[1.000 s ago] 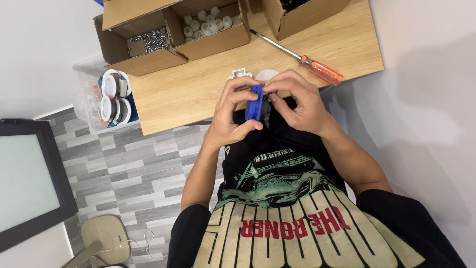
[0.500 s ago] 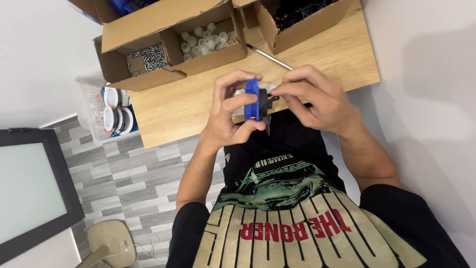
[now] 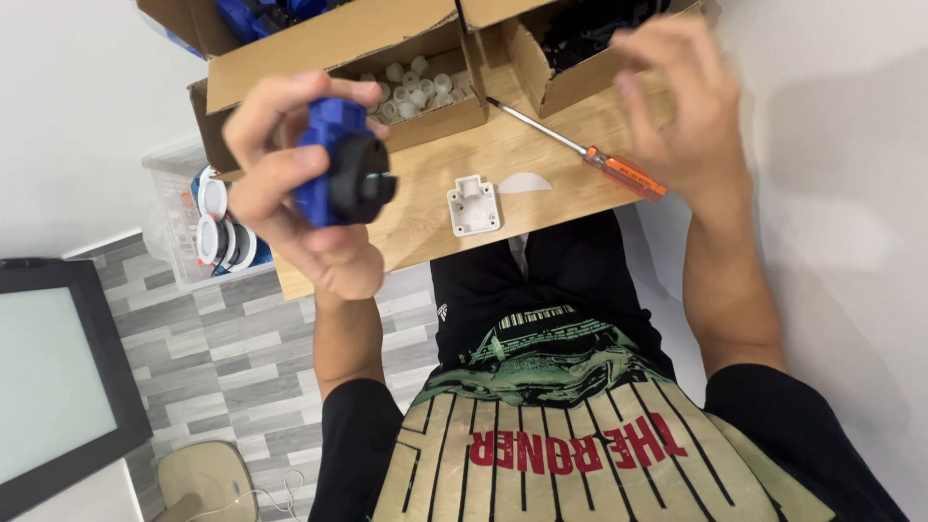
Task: Assembling a TV cover component by fitting a blue socket into a white plastic housing and using a screwdriver.
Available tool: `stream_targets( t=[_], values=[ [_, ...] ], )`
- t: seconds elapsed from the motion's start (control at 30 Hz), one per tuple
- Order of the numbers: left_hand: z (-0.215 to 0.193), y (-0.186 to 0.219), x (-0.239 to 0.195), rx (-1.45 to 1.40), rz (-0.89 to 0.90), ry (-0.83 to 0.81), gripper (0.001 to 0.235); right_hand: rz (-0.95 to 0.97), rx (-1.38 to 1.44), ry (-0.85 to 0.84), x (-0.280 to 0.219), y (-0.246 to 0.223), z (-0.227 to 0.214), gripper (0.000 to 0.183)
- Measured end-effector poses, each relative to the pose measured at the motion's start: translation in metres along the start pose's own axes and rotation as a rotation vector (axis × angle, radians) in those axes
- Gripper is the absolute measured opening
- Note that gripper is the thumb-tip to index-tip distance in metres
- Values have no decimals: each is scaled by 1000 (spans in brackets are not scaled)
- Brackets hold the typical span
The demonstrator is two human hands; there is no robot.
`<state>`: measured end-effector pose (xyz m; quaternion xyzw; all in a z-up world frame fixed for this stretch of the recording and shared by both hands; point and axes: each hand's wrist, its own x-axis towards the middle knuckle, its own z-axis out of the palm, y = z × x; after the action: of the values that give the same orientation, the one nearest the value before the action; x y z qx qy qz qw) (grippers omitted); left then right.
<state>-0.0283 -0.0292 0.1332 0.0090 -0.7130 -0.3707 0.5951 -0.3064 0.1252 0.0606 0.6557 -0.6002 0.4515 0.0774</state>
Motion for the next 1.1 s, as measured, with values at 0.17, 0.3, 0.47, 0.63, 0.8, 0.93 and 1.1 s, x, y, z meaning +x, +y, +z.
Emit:
stream_targets(
  t=[0.17, 0.3, 0.47, 0.63, 0.8, 0.93, 1.1],
  values=[
    [1, 21, 28, -55, 82, 71, 30, 92, -212, -322, -34, -8, 34, 27],
    [11, 49, 44, -93, 66, 196, 27, 75, -428, -372, -55, -1, 62, 33],
    [3, 56, 74, -157, 250, 242, 24, 26, -587, -295, -63, 1, 65, 16],
    [-13, 46, 90, -191, 368, 150, 27, 287, -458, -513, -72, 5, 34, 24],
    [-14, 20, 100, -426, 325, 4, 32, 171, -15, -435, -29, 0, -15, 36],
    [-3, 25, 94, -455, 136, 136, 31, -23, -76, -237, 29, -32, -32, 29],
    [-26, 7, 101, -379, 1, 6, 34, -284, 57, -50, 88, -52, -16, 24]
  ],
)
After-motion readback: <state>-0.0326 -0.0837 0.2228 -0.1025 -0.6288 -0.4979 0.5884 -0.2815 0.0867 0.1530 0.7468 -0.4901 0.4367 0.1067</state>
